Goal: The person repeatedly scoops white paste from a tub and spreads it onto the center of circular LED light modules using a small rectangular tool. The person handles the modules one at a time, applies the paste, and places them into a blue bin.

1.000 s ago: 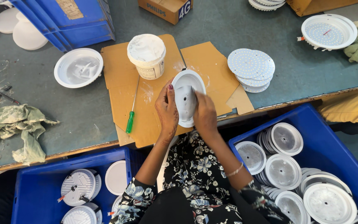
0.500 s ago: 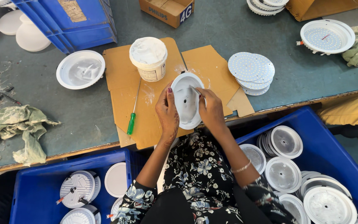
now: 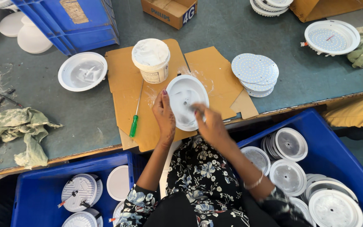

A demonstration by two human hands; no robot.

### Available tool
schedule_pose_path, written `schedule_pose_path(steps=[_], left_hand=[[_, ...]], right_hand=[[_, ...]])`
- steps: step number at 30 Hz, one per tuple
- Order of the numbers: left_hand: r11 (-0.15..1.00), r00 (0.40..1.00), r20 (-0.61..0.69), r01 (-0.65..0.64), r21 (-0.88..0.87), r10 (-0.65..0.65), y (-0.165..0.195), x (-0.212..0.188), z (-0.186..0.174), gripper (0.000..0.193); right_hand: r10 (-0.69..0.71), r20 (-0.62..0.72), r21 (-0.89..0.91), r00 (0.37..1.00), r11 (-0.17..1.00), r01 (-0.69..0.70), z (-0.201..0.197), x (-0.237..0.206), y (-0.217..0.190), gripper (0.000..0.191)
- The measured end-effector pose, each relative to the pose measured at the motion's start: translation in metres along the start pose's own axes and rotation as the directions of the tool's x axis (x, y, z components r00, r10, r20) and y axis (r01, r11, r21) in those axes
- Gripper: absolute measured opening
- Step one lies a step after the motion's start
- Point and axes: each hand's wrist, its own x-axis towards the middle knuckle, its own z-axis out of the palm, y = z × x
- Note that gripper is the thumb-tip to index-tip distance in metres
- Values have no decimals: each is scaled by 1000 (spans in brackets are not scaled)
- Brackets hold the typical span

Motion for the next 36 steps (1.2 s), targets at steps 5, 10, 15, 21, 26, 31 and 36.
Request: schedule_pose_path(steps=[5,10,15,21,26,31,36], left_hand=[[982,998,53,-19,-188,29,-27,9,-23,40],[981,994,63,-72,-178,85,-40,9,-23,46],[986,985,117,-110,-121,125,-35,10,-23,46],[972,984,166,-19,-234,60,-26,6,-20,47],[963,987,156,-2,-269,45,-32,9,-17,48],[965,988,146,-13,-260,53,-41,12,-17,47],[953,986,160,0,-304,52,-44,13,-17,45]], right_hand=[[-193,-47,-52,980,980,191,-10,124,6,24],[-455,261,-111,851,862,495,12,228,-14,22],[-329,458,-265,826,837,480,44,268,-22,33],[-167,593,-337,787,836,432,64,274,-20,46],[-133,470,-305,872,903,302,75,280,-4,40],[-189,224,-257,956,935,245,74,285,10,34],[-48,149,-30,988,998,53,49,276,9,33]])
